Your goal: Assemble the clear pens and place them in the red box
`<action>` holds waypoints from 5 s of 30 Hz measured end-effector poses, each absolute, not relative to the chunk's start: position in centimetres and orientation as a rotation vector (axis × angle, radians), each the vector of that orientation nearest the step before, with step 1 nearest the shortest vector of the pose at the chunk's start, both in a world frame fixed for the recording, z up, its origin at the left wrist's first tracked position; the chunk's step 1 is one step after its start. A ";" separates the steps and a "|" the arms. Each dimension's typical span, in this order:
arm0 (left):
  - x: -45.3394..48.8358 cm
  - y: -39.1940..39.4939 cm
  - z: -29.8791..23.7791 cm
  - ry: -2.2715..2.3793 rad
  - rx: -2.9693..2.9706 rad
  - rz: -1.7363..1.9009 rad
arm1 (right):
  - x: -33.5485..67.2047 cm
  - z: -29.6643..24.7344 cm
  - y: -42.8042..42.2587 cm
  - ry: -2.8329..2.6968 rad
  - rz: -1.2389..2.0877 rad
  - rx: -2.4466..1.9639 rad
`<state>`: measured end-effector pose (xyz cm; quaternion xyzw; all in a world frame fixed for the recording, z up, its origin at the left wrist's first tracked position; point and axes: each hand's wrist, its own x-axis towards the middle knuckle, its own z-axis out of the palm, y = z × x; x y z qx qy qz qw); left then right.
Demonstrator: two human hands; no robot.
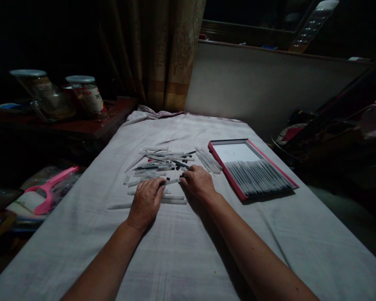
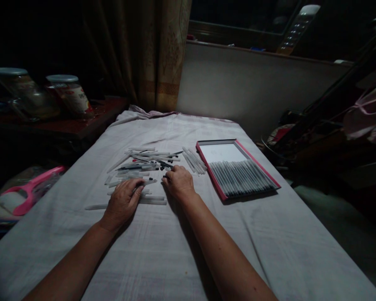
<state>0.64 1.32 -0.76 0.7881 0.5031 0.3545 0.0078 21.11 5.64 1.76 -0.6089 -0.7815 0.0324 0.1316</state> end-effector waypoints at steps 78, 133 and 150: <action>2.0 0.4 -0.8 1.262 2.621 1.035 | 23.4 0.8 0.1 -2.023 0.678 -1.310; 0.2 6.2 1.1 1.640 2.560 0.672 | 27.5 -0.1 -0.5 -0.959 1.091 -1.376; 3.1 0.8 0.0 1.452 2.064 0.864 | 26.9 1.4 -1.2 -0.996 1.108 -1.275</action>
